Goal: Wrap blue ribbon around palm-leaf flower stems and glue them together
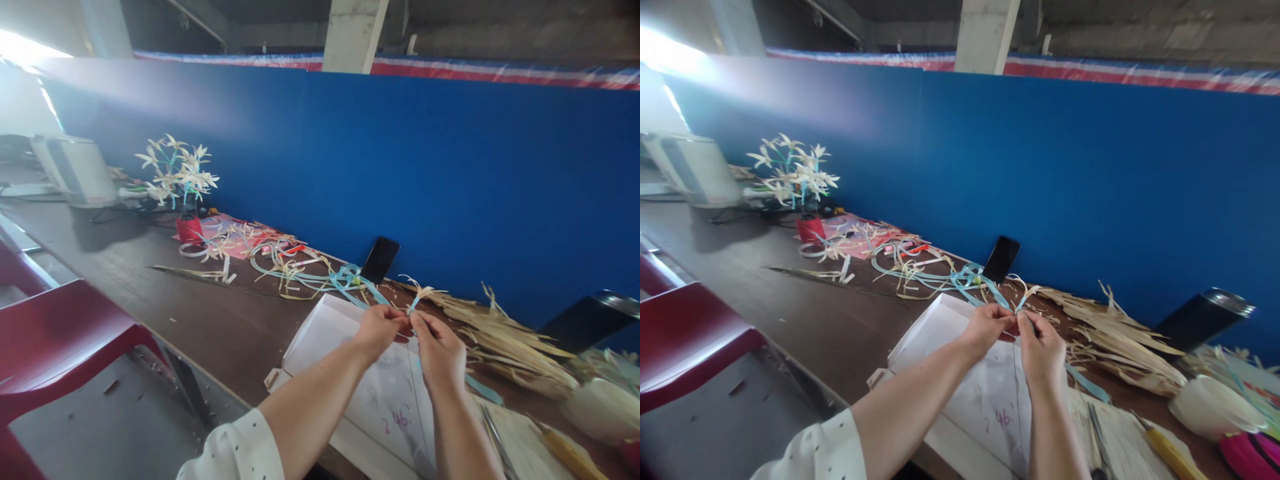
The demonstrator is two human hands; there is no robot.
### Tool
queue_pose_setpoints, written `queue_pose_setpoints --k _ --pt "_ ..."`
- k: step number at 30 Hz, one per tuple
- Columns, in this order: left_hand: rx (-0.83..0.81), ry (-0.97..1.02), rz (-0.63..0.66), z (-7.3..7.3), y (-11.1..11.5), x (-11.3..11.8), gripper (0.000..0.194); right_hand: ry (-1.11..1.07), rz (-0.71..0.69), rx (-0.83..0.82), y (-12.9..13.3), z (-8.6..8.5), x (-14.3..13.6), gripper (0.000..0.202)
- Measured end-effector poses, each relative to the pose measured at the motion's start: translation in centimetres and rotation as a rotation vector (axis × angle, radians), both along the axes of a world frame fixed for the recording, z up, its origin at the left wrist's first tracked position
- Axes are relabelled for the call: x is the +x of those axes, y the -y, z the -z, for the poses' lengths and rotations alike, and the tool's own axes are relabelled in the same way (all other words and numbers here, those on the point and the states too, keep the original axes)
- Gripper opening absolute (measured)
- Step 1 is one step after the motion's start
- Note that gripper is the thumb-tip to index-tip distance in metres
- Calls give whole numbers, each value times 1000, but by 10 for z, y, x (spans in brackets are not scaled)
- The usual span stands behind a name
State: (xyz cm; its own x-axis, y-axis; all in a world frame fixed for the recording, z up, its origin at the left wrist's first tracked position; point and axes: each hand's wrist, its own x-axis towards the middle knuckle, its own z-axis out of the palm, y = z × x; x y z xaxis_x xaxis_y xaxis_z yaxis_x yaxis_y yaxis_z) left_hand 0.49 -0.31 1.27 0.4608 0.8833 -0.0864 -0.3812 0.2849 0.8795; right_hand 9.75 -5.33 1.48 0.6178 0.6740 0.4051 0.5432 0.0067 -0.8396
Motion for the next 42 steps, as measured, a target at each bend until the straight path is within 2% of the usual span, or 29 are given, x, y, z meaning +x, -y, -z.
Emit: queue_pose_setpoints --k 7,20,26,31,33,38,39,42 --pt "69 -92 -117 -3 1 -1 12 55 21 -1 1 -3 -4 35" --pt "124 -129 -163 -4 7 -3 7 24 34 -1 1 -10 -11 42" --pt "183 -106 -133 0 5 -1 7 46 75 -60 -2 -9 -4 45" --pt "419 -196 -31 5 -5 -4 19 47 70 -20 -4 -6 9 52" --pt "504 -294 -39 3 -7 -8 22 35 55 -5 -5 -5 13 54" --pt "539 -498 -252 -11 -14 -19 31 -71 -64 -90 -4 -1 11 54" --pt "547 -512 -263 -14 -16 -21 32 -104 -99 -112 -4 -1 9 55" --pt "608 -515 -116 -21 -23 -27 34 -189 -197 -167 -7 -1 3 55"
